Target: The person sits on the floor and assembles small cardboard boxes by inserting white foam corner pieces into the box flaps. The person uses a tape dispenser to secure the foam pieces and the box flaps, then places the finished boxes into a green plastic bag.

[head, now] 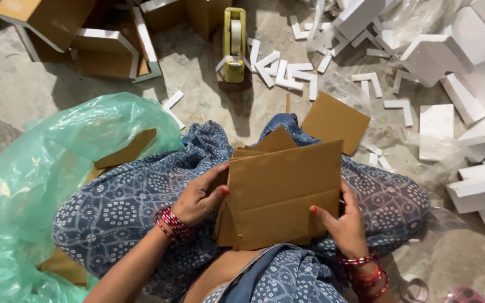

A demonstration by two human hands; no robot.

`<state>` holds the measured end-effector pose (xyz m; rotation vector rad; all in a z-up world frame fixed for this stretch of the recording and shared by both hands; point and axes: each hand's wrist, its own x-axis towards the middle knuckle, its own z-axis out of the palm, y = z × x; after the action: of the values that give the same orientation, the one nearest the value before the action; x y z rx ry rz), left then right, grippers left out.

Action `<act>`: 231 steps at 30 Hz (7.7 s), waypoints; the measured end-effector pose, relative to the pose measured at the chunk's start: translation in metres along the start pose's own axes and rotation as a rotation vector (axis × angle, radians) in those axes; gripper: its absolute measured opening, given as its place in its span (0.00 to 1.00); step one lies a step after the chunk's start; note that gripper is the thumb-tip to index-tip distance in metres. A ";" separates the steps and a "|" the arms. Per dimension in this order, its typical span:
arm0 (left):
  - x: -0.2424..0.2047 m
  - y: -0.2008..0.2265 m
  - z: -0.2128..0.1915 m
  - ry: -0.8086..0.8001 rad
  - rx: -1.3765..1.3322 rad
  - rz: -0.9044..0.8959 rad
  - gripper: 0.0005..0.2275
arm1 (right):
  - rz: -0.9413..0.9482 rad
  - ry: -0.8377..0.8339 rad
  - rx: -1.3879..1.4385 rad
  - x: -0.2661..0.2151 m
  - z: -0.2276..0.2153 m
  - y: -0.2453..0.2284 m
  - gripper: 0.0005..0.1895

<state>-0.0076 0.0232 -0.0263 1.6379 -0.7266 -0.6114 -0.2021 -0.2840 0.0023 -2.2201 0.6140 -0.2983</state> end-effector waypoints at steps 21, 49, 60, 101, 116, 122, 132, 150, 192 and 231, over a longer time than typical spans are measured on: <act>0.002 -0.037 -0.007 0.397 -0.533 -0.185 0.20 | 0.074 0.286 1.275 -0.009 -0.131 0.121 0.18; 0.016 0.033 -0.014 0.449 0.047 0.303 0.10 | 0.170 0.080 -0.547 0.021 -0.119 0.177 0.13; 0.015 -0.043 0.029 0.348 -0.602 0.005 0.10 | 0.250 -0.344 1.068 0.047 0.044 0.030 0.32; -0.046 -0.034 0.069 0.353 0.106 0.118 0.33 | -0.373 -0.213 -0.167 -0.003 0.091 0.140 0.27; -0.046 0.074 0.025 0.349 -0.210 0.506 0.36 | -0.109 -0.238 0.726 0.038 0.036 0.056 0.25; -0.097 0.054 0.046 0.172 -0.203 0.272 0.27 | -0.423 -0.656 -0.050 0.004 -0.003 0.036 0.32; -0.085 0.070 0.060 0.177 0.013 0.369 0.28 | -0.835 -0.153 -0.473 -0.041 -0.013 -0.120 0.56; -0.077 0.041 0.061 0.322 0.122 0.114 0.25 | -0.569 -0.233 -0.510 0.023 -0.027 -0.079 0.56; 0.284 -0.209 -0.075 -0.314 0.996 -0.707 0.64 | 0.076 0.139 -0.597 0.718 0.088 0.304 0.41; 0.285 -0.273 -0.131 0.057 0.521 -0.251 0.23 | 0.012 -0.315 -0.574 0.336 0.052 0.077 0.23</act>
<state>0.3149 -0.0692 -0.2727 2.2436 -0.6780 -0.5781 0.0805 -0.4688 -0.0855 -2.7283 0.5878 0.2695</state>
